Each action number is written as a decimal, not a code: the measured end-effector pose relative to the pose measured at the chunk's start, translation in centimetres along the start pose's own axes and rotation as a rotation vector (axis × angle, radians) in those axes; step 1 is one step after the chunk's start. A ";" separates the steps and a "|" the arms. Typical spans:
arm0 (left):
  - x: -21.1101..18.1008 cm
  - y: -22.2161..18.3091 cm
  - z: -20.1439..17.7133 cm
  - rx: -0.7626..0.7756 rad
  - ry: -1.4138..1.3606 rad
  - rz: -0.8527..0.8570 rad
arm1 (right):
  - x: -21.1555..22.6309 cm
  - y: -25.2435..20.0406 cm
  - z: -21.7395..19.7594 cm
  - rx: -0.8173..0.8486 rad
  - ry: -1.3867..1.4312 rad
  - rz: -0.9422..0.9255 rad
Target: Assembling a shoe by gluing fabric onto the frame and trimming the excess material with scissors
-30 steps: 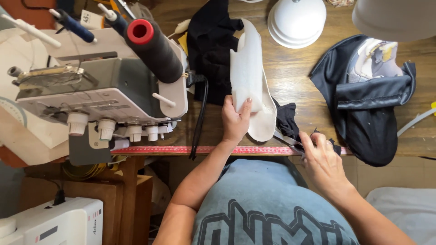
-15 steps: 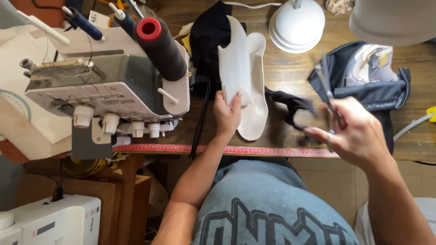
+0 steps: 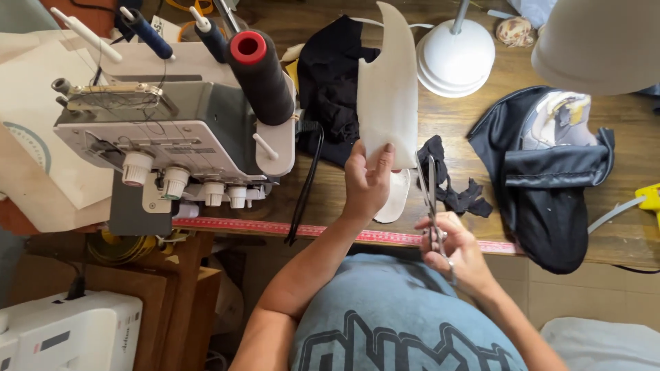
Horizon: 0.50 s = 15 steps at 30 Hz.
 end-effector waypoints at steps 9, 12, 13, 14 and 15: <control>-0.9 -0.5 1.7 0.082 0.006 0.055 | 1.1 -1.8 1.7 -0.043 0.242 0.121; -1.1 -1.4 2.3 0.150 -0.056 0.027 | 1.9 -0.5 2.2 -0.072 0.244 0.052; -1.0 -2.0 2.4 0.172 -0.077 0.012 | 2.0 -0.2 2.3 -0.083 0.243 0.025; -1.0 -2.0 2.4 0.174 -0.077 0.011 | 1.9 0.1 2.2 -0.086 0.244 0.026; -1.1 -2.0 2.5 0.171 -0.087 0.005 | 1.9 0.4 2.1 -0.118 0.219 0.024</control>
Point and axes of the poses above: each hand's wrist, its own y-axis towards the middle knuckle, its own z-axis out of the palm, x = y × z, the point moved 5 cm from there along y, towards the middle knuckle, and after that the axes turned 9 degrees about z, right-handed, at the moved point
